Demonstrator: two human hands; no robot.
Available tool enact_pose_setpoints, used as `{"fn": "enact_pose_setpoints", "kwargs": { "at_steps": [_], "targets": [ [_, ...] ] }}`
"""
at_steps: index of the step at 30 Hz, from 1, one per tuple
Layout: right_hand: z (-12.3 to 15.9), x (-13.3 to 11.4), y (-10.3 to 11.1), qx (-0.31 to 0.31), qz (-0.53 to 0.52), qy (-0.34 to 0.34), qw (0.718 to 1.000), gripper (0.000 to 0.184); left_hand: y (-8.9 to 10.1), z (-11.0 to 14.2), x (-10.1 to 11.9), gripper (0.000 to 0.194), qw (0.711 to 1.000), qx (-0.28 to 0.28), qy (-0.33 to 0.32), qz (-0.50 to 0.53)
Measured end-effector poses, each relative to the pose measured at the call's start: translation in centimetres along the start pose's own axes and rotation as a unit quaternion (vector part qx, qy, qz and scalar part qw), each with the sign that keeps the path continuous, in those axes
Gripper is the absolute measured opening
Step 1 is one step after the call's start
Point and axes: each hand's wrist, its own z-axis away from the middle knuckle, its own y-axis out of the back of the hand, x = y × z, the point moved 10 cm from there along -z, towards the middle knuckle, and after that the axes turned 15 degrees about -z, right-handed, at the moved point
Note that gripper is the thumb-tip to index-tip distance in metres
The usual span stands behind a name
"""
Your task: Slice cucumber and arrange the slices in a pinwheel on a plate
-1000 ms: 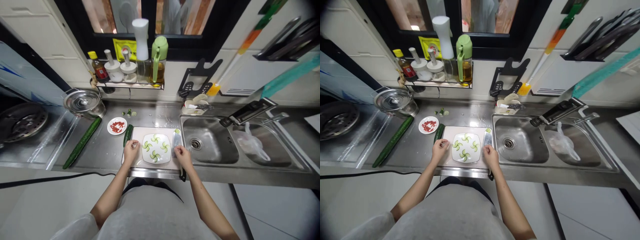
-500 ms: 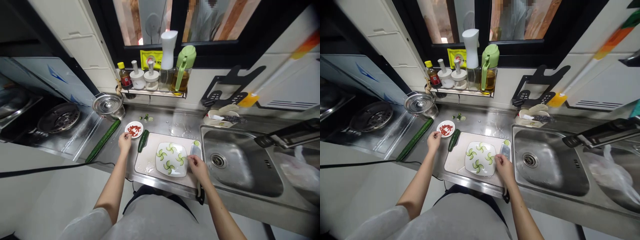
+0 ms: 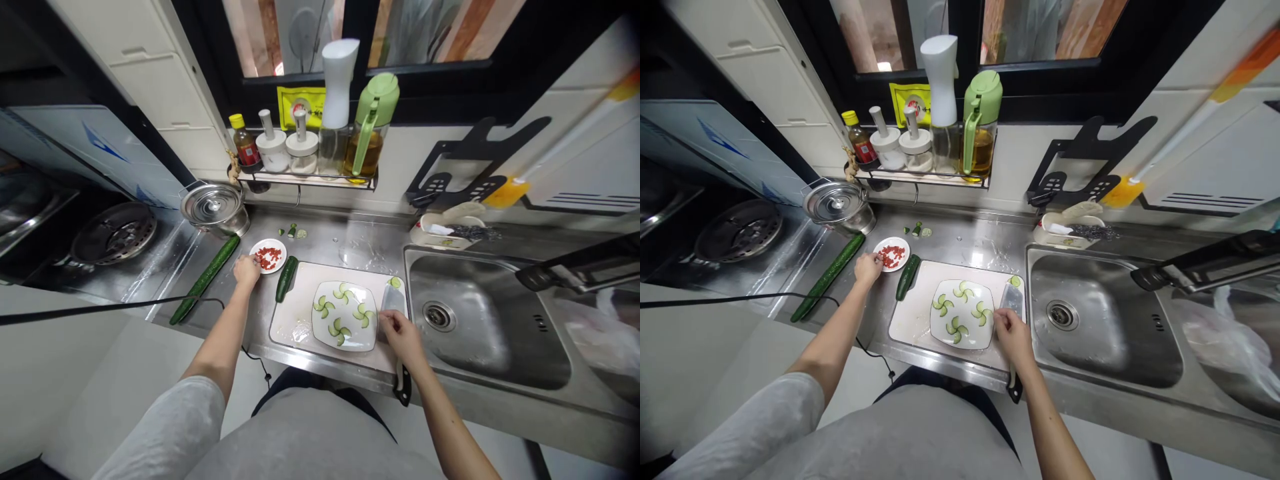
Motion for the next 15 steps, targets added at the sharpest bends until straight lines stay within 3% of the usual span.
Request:
{"fn": "enact_pose_setpoints", "kwargs": {
  "at_steps": [10, 13, 15],
  "targets": [
    [-0.53, -0.9, -0.35, -0.004, 0.027, 0.014, 1.0, 0.039, -0.98, -0.5, 0.82, 0.014, 0.999, -0.031, -0.024, -0.014],
    [-0.66, -0.84, -0.45, -0.005, 0.028, 0.013, 0.999, 0.039, -1.05, -0.32, 0.57, 0.01, 0.998, -0.032, -0.024, 0.04],
    [-0.72, -0.73, -0.47, -0.006, 0.027, 0.011, 1.0, 0.039, -1.15, -0.3, 0.05, 0.004, 0.99, -0.035, -0.002, 0.138]
  ]
}}
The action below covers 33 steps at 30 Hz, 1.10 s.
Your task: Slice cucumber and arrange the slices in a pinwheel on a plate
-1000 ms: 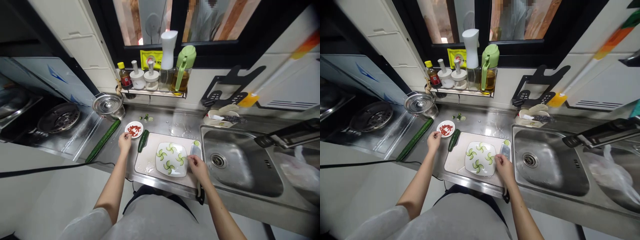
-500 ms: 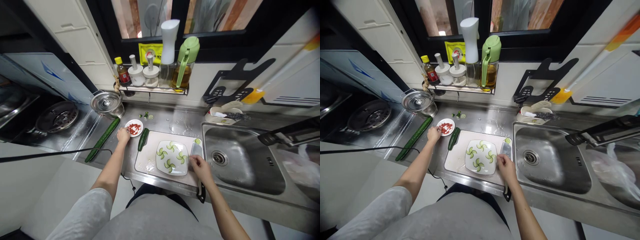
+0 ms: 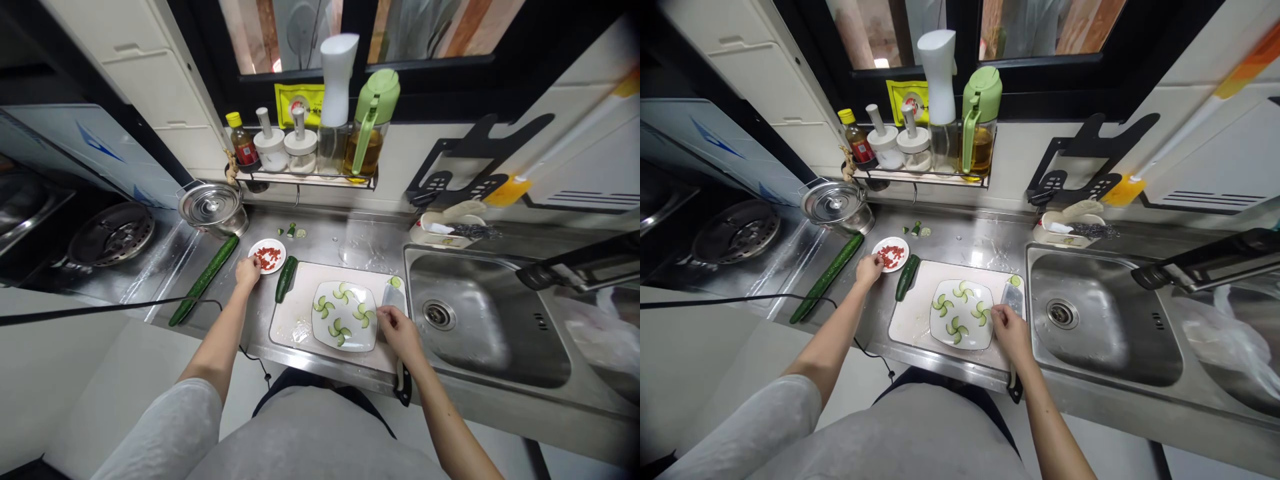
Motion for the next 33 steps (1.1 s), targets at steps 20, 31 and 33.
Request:
{"fn": "enact_pose_setpoints", "kwargs": {
  "at_steps": [20, 31, 33],
  "targets": [
    [-0.5, -10.5, -3.3, -0.073, -0.039, 0.123, 0.989, 0.024, 3.4, 12.5, 14.1, 0.034, 0.897, -0.108, -0.239, 0.356],
    [-0.4, -14.5, -4.7, -0.114, 0.043, 0.256, 0.959, 0.011, 4.2, 18.8, 20.7, 0.025, 0.904, -0.073, -0.396, 0.146],
    [-0.4, -14.0, -4.8, -0.124, 0.048, 0.256, 0.957, 0.01, 3.7, 19.0, 21.0, 0.026, 0.899, -0.074, -0.408, 0.137]
  ]
}}
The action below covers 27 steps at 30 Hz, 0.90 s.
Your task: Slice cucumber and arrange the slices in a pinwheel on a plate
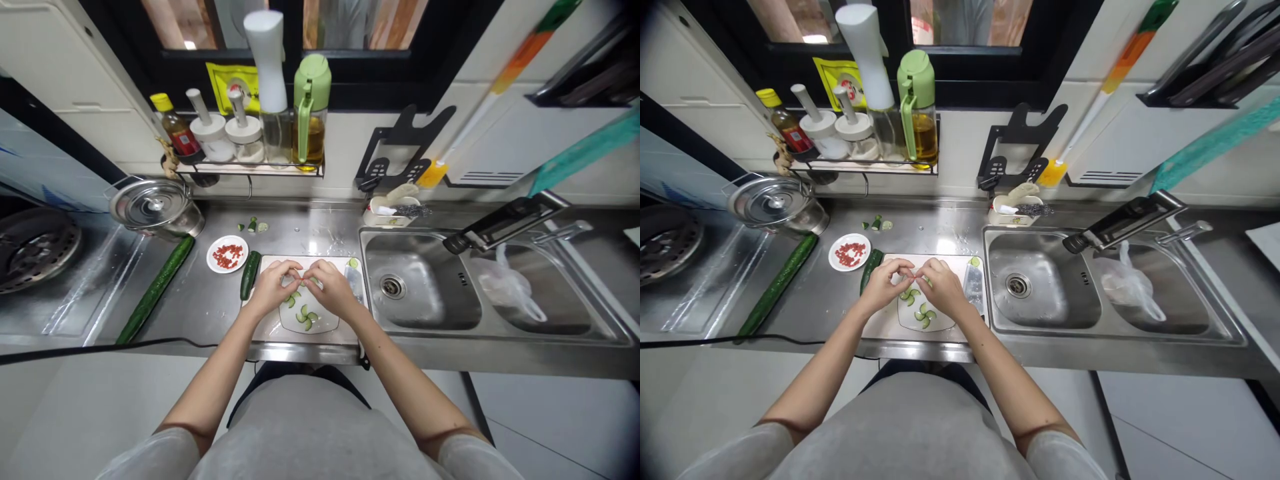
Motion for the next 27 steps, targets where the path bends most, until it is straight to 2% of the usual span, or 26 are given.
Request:
{"fn": "enact_pose_setpoints", "kwargs": {
  "at_steps": [6, 9, 11, 14, 17, 22, 27],
  "targets": [
    [-0.4, 1.3, -0.2, -0.014, 0.001, 0.003, 1.0, 0.009, -1.5, -0.6, 0.1, 0.024, 0.999, 0.0, -0.029, 0.023],
    [-0.9, 2.9, -0.1, -0.008, 0.009, -0.006, 1.0, 0.011, -2.3, -1.3, -0.9, 0.031, 0.999, 0.001, -0.022, 0.029],
    [-1.0, 4.7, -0.3, -0.001, 0.031, -0.028, 0.999, 0.013, -2.7, -1.7, -2.5, 0.032, 1.0, 0.017, 0.014, 0.016],
    [-0.7, 7.8, -1.2, -0.006, 0.073, -0.077, 0.994, 0.014, -3.5, -1.9, -5.2, 0.023, 0.995, 0.042, 0.093, -0.019],
    [-0.3, 9.9, -2.7, -0.026, 0.106, -0.099, 0.989, 0.015, -4.8, -1.8, -6.8, 0.018, 0.986, 0.034, 0.148, -0.068],
    [-0.3, 11.0, -4.7, -0.055, 0.156, -0.107, 0.98, 0.017, -7.0, -2.0, -6.6, 0.019, 0.97, -0.009, 0.184, -0.157],
    [-0.5, 11.4, -5.4, -0.068, 0.196, -0.107, 0.972, 0.022, -8.9, -2.4, -5.9, 0.021, 0.96, -0.056, 0.19, -0.196]
  ]
}}
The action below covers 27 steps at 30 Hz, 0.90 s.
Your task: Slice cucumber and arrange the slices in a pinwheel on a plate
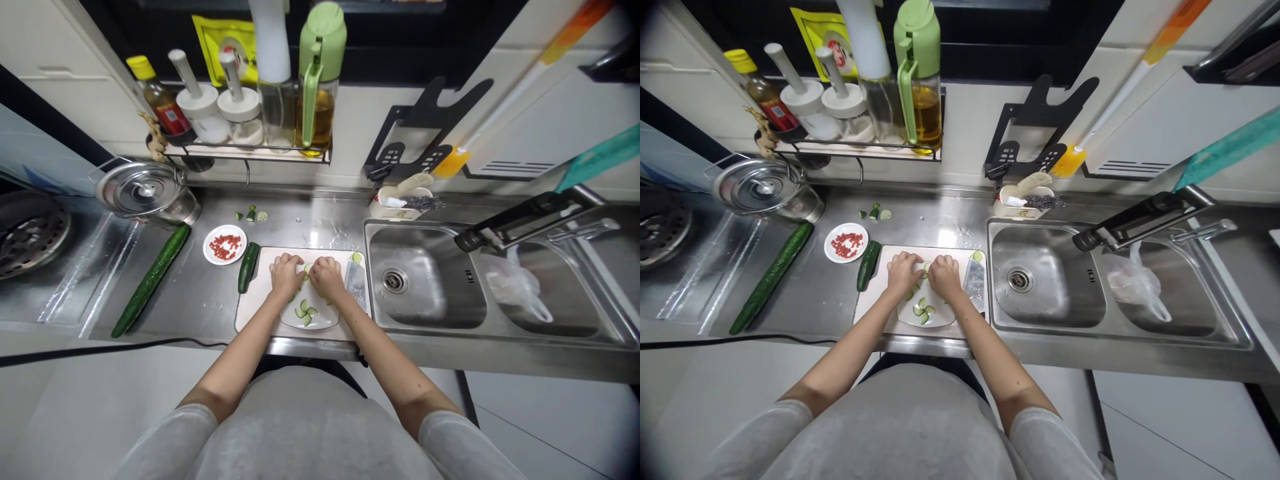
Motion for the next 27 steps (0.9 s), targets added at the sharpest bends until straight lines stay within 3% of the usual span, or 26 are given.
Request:
{"fn": "enact_pose_setpoints", "kwargs": {
  "at_steps": [11, 16, 21, 24, 27],
  "targets": [
    [0.2, 0.0, -0.1, 0.02, 0.009, 0.0, 1.0, 0.018, -0.9, -0.1, 0.8, 0.021, 1.0, -0.007, 0.0, -0.022],
    [0.9, 0.9, 2.0, 0.081, -0.061, -0.019, 0.995, 0.012, -0.1, 0.0, -0.5, 0.019, 1.0, 0.003, 0.015, 0.021],
    [3.0, 1.9, 6.1, 0.182, -0.175, -0.004, 0.967, 0.013, 2.3, 0.5, -5.6, 0.017, 0.987, 0.082, 0.044, 0.127],
    [4.8, 2.6, 8.0, 0.23, -0.22, 0.008, 0.948, 0.016, 3.7, 1.3, -11.0, 0.021, 0.972, 0.131, 0.098, 0.169],
    [6.3, 3.6, 8.3, 0.242, -0.245, -0.01, 0.939, 0.019, 4.7, 2.2, -16.8, 0.023, 0.963, 0.137, 0.175, 0.151]
  ]
}}
